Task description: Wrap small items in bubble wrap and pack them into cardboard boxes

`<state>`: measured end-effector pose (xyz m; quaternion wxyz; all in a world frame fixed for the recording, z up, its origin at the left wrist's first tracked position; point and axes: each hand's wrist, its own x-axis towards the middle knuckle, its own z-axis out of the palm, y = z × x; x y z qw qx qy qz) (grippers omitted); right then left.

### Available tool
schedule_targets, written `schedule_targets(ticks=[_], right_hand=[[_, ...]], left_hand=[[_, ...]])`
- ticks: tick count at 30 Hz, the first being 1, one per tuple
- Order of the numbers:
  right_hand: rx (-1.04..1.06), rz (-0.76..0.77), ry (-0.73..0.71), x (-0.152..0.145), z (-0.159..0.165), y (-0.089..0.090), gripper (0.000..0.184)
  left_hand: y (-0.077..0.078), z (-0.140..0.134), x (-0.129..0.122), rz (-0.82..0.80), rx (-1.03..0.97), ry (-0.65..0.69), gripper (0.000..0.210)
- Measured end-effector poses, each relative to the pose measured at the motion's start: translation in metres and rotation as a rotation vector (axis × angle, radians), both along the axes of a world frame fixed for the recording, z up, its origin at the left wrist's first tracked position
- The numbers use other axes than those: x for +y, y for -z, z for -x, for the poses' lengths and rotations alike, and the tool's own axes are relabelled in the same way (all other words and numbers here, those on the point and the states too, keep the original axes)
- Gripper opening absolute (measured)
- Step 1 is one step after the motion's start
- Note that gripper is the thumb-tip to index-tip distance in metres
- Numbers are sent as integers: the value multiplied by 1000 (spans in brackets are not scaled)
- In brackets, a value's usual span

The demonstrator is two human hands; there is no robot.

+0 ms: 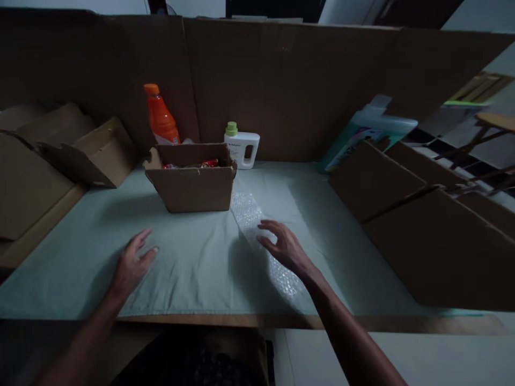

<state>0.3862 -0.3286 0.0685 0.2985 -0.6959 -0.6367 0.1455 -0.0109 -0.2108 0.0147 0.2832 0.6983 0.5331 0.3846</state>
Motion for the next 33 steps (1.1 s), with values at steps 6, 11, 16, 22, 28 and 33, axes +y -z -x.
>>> schedule_targets(ticks=[6, 11, 16, 22, 28, 33], right_hand=[[-346, 3, 152, -88, 7, 38, 32], [-329, 25, 23, -112, 58, 32, 29], [-276, 38, -29, -131, 87, 7, 32], [-496, -30, -222, -144, 95, 24, 72], [-424, -119, -272, -144, 114, 36, 27], [-128, -107, -256, -154, 122, 25, 28]], left_hand=[[-14, -19, -106, -170, -46, 182, 28], [-24, -39, -146, -175, -84, 397, 25], [-22, -33, -171, -197, -99, 430, 24], [1, -27, -197, -230, -74, 436, 25], [7, -27, -199, -323, 73, 453, 51], [-2, -45, -190, -371, 69, 626, 74]])
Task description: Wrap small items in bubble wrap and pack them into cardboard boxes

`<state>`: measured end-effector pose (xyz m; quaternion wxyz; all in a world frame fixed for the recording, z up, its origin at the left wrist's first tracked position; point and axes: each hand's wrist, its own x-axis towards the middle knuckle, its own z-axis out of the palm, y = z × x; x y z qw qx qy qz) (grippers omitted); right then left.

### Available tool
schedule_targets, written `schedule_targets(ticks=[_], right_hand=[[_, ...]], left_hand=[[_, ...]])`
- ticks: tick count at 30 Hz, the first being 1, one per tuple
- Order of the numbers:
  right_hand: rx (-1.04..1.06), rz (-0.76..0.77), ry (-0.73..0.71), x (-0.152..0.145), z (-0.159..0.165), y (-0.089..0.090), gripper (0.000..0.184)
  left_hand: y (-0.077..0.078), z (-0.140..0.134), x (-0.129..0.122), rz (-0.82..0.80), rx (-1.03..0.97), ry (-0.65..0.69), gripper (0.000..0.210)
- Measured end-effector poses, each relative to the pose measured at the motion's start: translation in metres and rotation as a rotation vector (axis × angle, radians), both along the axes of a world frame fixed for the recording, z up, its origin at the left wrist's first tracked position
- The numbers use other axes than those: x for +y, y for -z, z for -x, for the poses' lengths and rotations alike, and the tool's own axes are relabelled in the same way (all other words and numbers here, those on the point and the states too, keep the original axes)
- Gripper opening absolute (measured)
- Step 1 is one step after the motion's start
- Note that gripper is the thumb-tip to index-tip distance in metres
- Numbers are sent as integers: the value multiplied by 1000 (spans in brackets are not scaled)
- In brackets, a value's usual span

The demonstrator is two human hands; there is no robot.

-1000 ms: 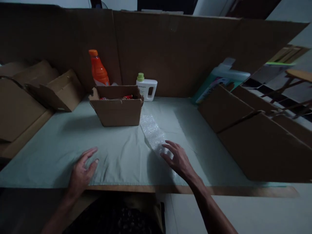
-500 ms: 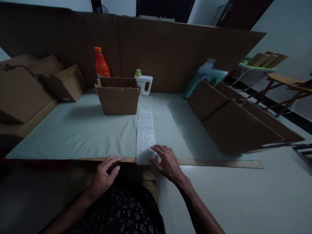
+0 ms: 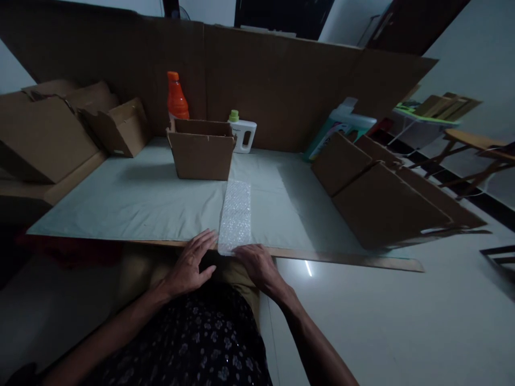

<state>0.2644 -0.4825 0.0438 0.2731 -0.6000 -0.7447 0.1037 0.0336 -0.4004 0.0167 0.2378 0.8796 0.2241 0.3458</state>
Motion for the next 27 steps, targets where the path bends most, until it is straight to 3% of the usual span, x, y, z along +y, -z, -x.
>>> schedule_targets(ticks=[2, 5, 9, 11, 13, 16, 20, 27], right_hand=[[110, 41, 59, 2, 2, -2, 28], [227, 37, 147, 11, 2, 0, 27], [151, -257, 345, 14, -1, 0, 23], [29, -344, 307, 8, -3, -1, 21], [-79, -334, 199, 0, -4, 0, 22], [-193, -236, 91, -2, -4, 8, 30], [-169, -145, 70, 8, -6, 20, 24], [-39, -84, 85, 17, -10, 16, 25]], left_hand=[[-2, -12, 2, 82, -1, 22, 65], [-4, -28, 8, 266, 26, -107, 38], [-6, -42, 23, 369, 81, -239, 37], [-7, -46, 28, 377, 119, -261, 43], [-9, -50, 30, 382, 180, -292, 47], [-11, -54, 30, 364, 248, -333, 49], [-11, -46, 27, 294, 201, -306, 48], [-13, -29, 24, 15, 57, -77, 44]])
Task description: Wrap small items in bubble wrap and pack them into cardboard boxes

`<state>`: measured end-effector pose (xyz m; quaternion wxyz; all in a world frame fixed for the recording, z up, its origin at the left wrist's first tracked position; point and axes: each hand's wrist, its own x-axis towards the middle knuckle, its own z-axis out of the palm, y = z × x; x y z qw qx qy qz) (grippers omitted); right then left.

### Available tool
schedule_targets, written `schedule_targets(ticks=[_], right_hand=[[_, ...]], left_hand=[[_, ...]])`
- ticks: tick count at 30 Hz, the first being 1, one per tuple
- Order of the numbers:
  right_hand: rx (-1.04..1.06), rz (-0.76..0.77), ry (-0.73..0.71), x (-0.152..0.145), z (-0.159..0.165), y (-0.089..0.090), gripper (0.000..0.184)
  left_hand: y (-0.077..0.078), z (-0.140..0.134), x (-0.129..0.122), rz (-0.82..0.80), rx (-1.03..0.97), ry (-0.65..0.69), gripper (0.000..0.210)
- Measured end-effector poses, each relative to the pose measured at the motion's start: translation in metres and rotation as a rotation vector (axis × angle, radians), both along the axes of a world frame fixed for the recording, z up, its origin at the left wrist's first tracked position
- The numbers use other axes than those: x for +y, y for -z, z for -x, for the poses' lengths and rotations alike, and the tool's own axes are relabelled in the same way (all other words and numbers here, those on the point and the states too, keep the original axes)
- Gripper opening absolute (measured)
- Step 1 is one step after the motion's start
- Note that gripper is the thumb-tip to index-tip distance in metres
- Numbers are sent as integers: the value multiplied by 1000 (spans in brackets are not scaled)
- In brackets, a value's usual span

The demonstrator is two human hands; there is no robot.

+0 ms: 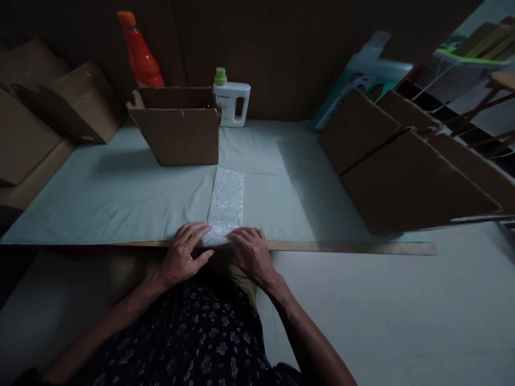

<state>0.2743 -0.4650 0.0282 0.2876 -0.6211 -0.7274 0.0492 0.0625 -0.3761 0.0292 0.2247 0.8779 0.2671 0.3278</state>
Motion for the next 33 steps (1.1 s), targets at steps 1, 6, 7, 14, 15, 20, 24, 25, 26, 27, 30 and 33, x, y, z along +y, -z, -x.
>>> schedule_targets(ticks=[1, 6, 7, 14, 15, 20, 24, 25, 26, 27, 30, 33], right_hand=[[24, 1, 9, 0, 0, -1, 24], [154, 17, 80, -4, -1, -4, 22], [160, -1, 107, -5, -1, -5, 24], [-31, -93, 111, 2, -6, -8, 29], [-55, -70, 84, 5, -7, -6, 27], [1, -15, 41, 23, -13, 0, 24], [138, 118, 53, 30, -18, -6, 26], [154, 124, 64, 31, -19, -8, 27], [156, 110, 79, 31, -19, -9, 29], [143, 81, 97, 30, -20, -9, 32], [46, -6, 152, 30, -22, -6, 43], [-52, 25, 148, 34, -25, 0, 41]], left_hand=[[1, -1, 1, -7, -3, 21, 40], [3, -12, 11, 68, -21, 22, 31], [3, -14, 14, 92, -5, 20, 32], [5, -31, 31, 110, 159, -116, 33], [5, -32, 31, 90, 161, -139, 32], [2, -26, 28, 28, 57, -52, 39], [-3, -23, 32, 98, 32, 17, 37], [-3, -25, 35, 113, 31, 4, 36], [-2, -27, 38, 123, 32, -12, 35], [-2, -30, 42, 124, 38, -27, 34], [3, -41, 54, 105, 90, -75, 32], [6, -52, 63, 88, 164, -121, 28]])
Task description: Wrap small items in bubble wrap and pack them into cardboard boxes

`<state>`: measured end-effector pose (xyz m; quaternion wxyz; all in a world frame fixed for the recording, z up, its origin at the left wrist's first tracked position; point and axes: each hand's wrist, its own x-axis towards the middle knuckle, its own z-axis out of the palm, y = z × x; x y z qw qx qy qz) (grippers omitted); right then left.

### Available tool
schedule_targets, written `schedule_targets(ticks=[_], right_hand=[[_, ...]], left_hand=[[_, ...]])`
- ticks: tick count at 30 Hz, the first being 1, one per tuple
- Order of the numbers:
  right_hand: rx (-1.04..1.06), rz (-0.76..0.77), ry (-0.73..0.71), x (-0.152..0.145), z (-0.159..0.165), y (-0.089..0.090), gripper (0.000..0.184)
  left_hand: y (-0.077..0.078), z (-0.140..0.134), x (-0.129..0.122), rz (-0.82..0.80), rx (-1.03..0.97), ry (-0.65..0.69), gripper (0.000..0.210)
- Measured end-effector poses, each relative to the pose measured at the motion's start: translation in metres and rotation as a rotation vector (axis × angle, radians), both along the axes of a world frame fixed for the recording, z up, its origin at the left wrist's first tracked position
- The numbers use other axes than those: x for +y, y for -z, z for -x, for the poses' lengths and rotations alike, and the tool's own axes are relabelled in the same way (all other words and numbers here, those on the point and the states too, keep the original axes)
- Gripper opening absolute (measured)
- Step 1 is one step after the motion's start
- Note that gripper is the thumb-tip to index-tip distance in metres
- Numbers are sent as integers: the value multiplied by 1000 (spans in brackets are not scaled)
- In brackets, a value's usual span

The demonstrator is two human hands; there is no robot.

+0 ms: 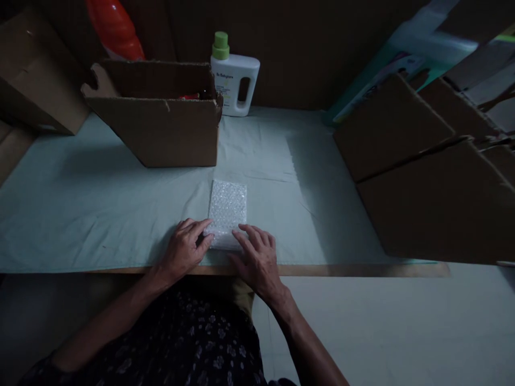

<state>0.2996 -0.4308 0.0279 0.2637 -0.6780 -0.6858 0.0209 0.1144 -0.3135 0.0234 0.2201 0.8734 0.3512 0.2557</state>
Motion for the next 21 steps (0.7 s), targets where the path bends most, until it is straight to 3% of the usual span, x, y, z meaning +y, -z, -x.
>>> schedule_targets(ticks=[4, 9, 12, 17, 21], right_hand=[[1, 11, -57, 10, -5, 2, 29], [182, 110, -102, 12, -9, -10, 26], [221, 126, -75, 8, -7, -15, 28], [54, -18, -5, 4, -3, -9, 47], [-24, 13, -28, 10, -6, -1, 38]], left_hand=[[-4, 0, -1, -50, -48, -13, 38], [-13, 15, -14, 54, -125, 198, 42], [-10, 13, -11, 116, -125, 161, 38], [-2, -5, 9, 46, -22, 49, 33], [-5, -8, 10, -24, -39, 3, 34]])
